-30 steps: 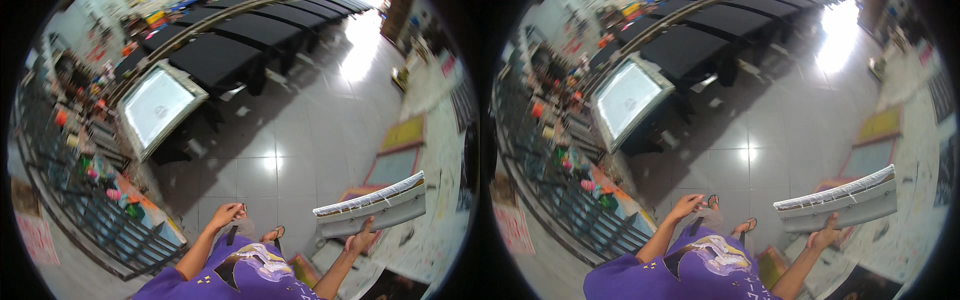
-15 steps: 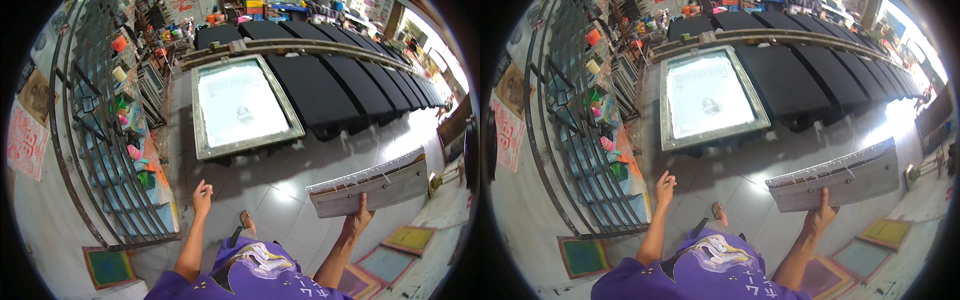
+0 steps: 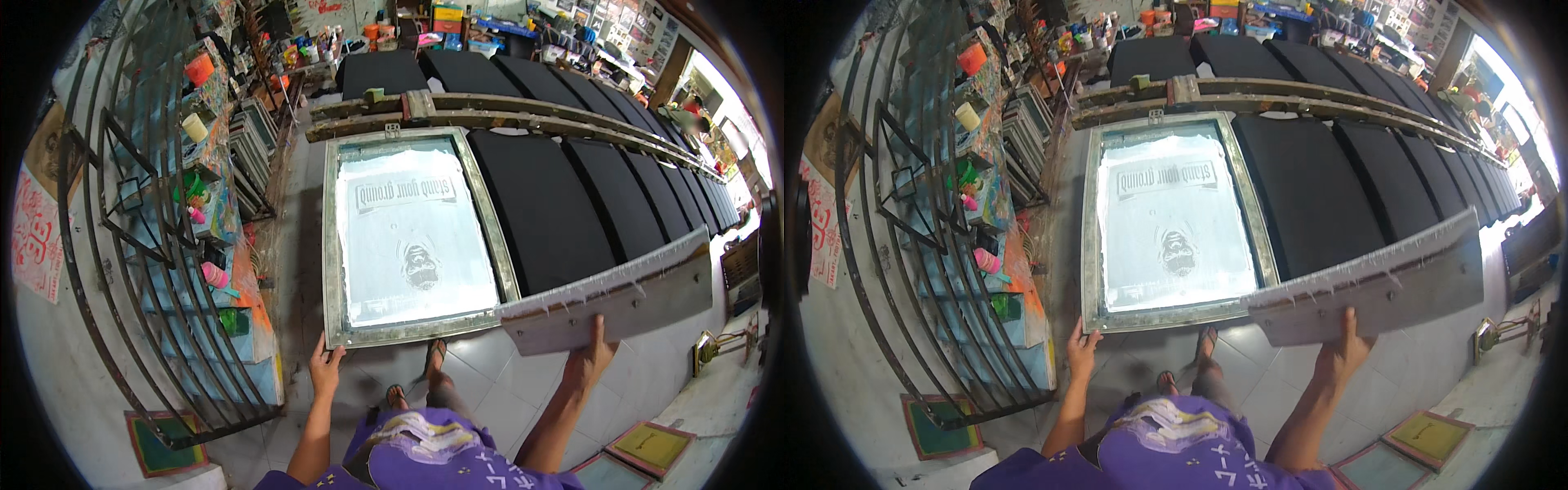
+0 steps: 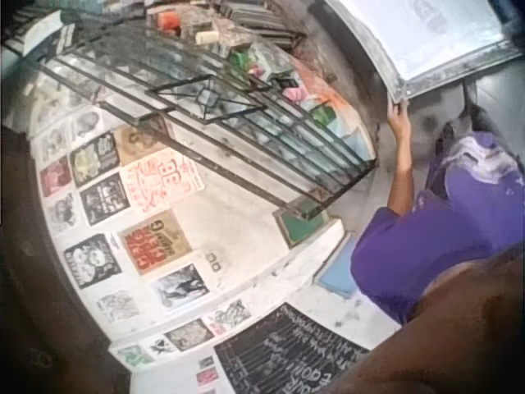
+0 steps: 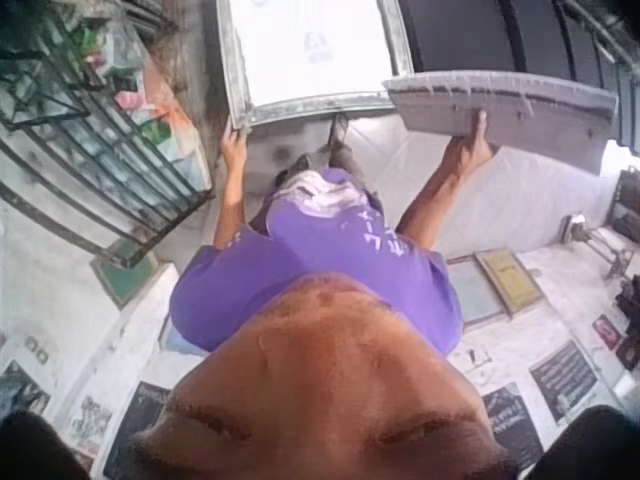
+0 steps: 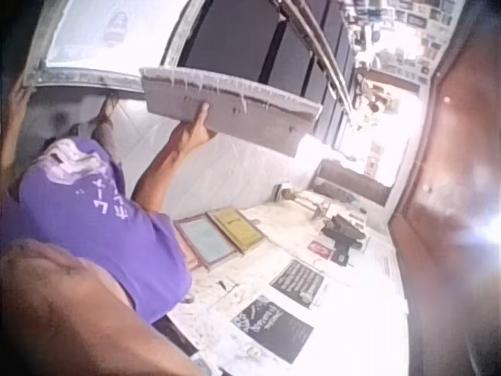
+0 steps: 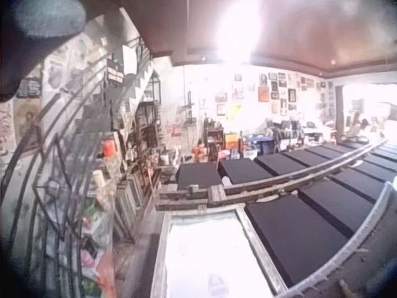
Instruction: The person carries a screen printing frame to a drying rack, retrieves a squeegee, and repeatedly prints a white graphic onto a series of black t-shirts. They pull the squeegee across the screen to transfer ink, then lift the screen to reveal the printed design before moving to the next shirt.
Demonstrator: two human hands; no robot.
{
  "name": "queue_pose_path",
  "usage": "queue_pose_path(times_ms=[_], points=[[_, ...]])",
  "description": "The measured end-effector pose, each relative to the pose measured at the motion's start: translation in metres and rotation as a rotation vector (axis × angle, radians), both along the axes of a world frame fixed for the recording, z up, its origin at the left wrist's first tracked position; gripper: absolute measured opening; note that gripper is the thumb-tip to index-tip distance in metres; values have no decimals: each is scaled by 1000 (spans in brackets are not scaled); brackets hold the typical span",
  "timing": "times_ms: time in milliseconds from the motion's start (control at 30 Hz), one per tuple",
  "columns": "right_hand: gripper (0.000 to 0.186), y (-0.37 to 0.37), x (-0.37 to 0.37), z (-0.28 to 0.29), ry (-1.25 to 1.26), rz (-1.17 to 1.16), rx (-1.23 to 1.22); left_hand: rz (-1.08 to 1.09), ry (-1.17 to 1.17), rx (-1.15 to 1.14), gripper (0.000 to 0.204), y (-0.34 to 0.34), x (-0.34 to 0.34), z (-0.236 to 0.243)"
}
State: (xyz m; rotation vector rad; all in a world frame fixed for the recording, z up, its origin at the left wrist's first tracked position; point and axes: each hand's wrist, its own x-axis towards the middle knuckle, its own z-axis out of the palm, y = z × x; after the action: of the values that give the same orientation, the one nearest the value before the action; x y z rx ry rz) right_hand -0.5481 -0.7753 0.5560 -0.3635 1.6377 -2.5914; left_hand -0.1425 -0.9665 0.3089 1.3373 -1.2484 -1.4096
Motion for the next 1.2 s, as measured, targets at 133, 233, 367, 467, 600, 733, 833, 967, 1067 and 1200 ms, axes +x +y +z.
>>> queue_pose_path(times_ms=[133,233,367,467,600,733,833,967,1067,1200], points=[[58,-71,-44,-18,-18,125,47,1,8,58,68,1,13,3],[56,-130,-58,-19,22,298,75,-44,-151,70,68,-2,26,9],[57,-205,-49,0,74,493,199,-69,-329,205,79,-8,35,19],[41,-242,-32,30,232,545,345,-128,-406,286,86,-15,39,29],[33,-269,-8,29,424,672,410,-328,-759,225,90,-51,47,79],[31,-272,8,30,1089,614,611,-52,-618,-315,87,-105,27,166],[28,-279,22,14,1423,603,631,89,-568,-819,79,-123,-1,242],[10,-297,29,-9,1694,603,692,-240,-657,-1109,68,-133,-80,306],[10,-309,18,-26,1763,604,682,-499,-856,-1053,67,-166,-117,276],[12,-347,-4,-30,1860,561,692,-575,-1016,-915,53,-226,-140,222]])
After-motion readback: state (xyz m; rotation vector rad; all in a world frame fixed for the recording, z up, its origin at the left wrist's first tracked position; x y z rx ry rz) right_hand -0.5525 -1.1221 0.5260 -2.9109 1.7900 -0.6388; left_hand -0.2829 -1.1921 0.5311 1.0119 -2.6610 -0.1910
